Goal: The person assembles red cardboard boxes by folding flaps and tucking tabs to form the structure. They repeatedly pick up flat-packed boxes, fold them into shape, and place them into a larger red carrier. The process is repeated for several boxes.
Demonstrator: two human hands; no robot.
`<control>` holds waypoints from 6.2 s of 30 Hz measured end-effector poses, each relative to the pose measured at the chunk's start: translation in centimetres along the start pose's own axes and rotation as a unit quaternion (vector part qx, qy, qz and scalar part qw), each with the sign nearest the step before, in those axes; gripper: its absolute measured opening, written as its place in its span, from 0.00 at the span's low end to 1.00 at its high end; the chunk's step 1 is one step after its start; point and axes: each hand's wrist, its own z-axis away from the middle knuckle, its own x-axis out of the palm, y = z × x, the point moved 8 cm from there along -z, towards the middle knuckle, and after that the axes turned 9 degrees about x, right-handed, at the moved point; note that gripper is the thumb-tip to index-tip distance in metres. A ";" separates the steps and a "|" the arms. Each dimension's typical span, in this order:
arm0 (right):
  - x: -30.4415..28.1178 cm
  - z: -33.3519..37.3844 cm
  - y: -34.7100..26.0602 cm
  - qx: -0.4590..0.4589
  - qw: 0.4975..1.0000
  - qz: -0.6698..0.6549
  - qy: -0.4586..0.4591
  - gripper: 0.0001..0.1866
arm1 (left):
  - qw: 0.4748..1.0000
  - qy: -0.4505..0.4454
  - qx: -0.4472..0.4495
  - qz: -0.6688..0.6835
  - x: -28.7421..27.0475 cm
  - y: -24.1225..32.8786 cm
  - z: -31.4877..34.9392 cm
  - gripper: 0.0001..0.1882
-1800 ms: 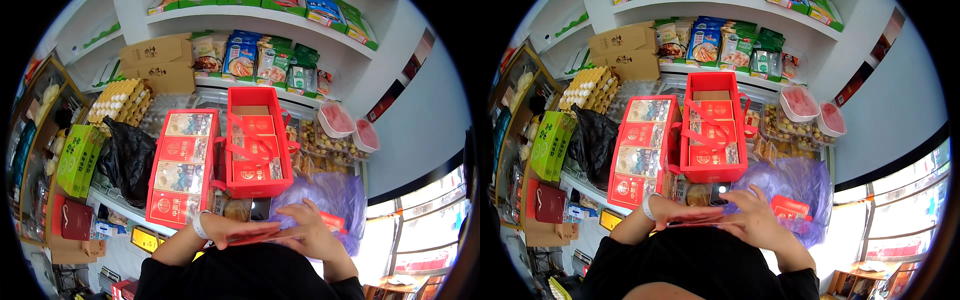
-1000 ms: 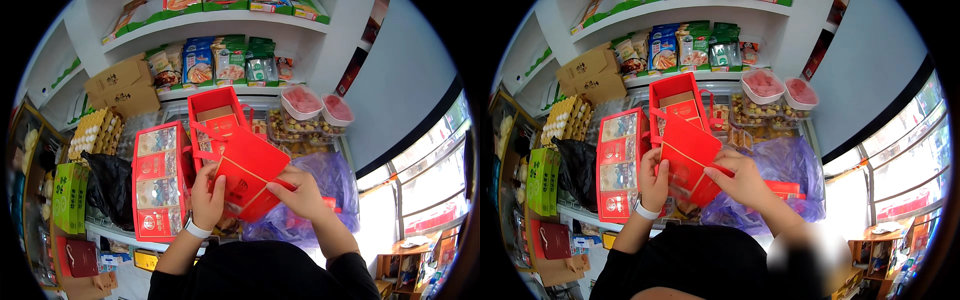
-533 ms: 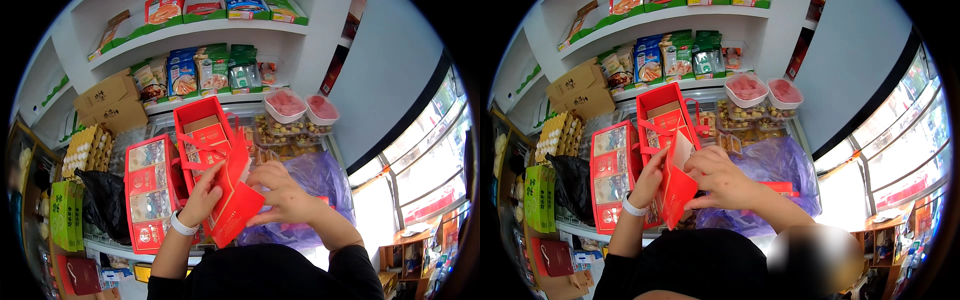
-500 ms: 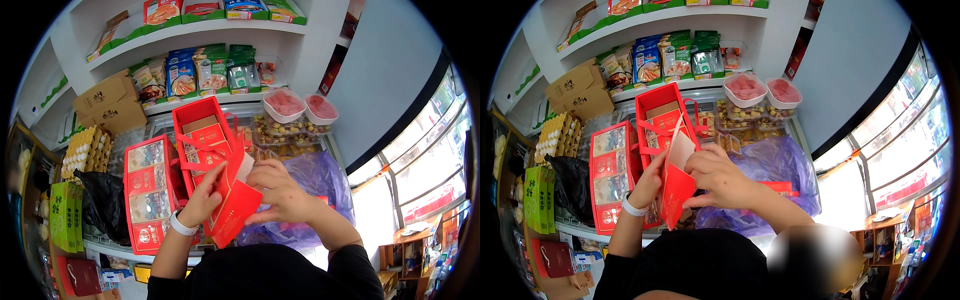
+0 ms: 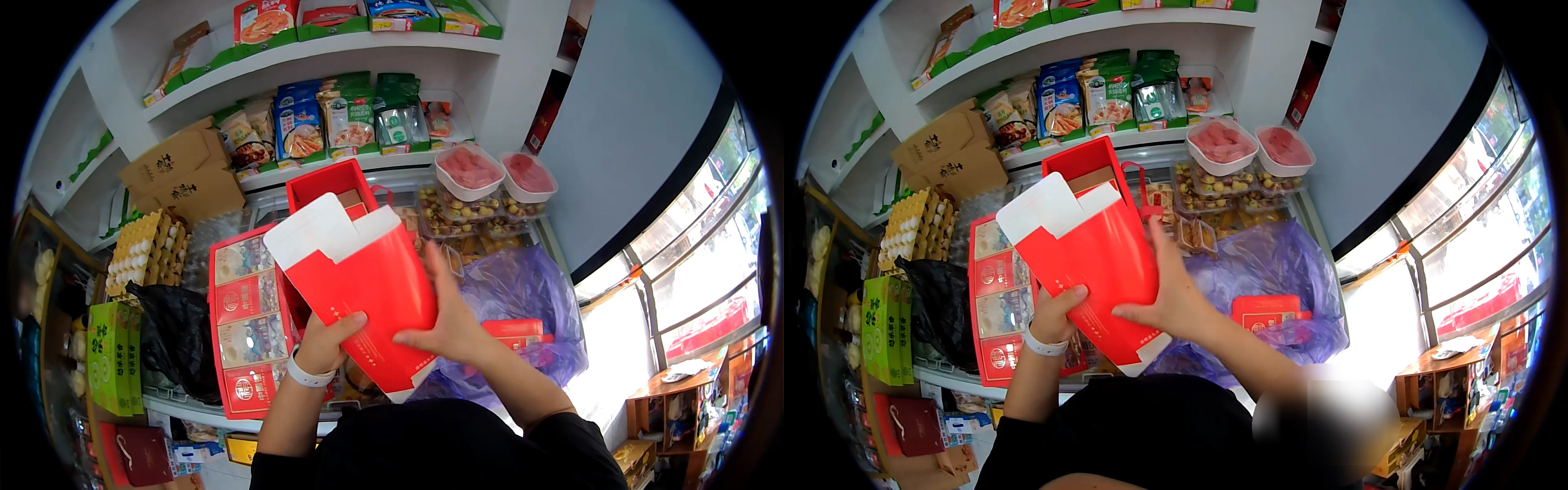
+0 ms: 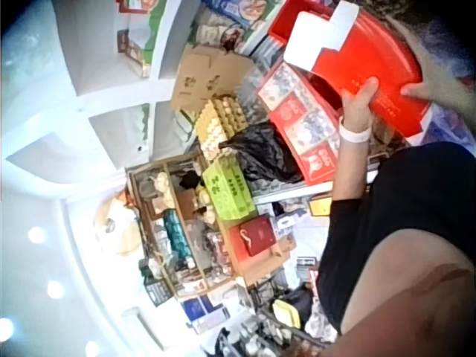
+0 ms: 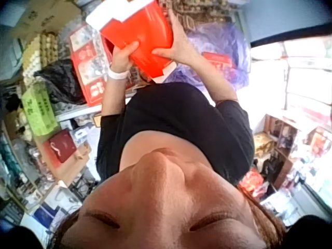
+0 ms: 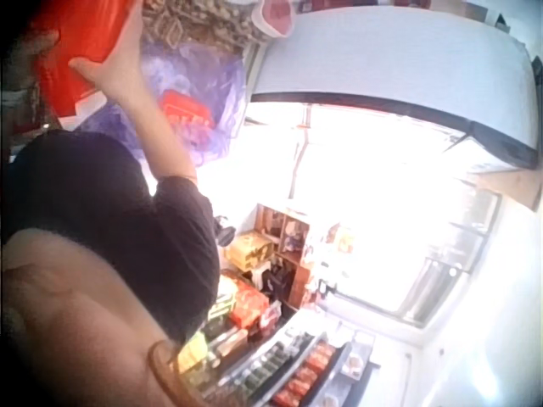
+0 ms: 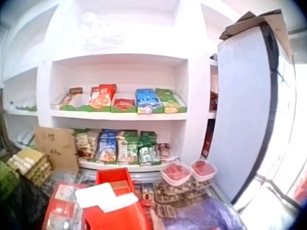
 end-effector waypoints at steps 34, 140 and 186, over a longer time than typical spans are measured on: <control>0.1 0.3 2.6 0.036 0.993 -0.050 -0.101 0.17 | 0.946 -0.022 0.094 -0.308 0.5 1.1 0.3 0.11; -1.5 -2.1 0.9 0.116 0.982 -0.084 -0.123 0.11 | 0.975 -0.064 0.061 -0.204 3.0 0.5 -1.5 0.17; -0.1 -4.7 0.4 0.128 0.933 -0.065 -0.331 0.12 | 0.916 -0.126 0.104 -0.366 4.9 -1.5 -0.2 0.33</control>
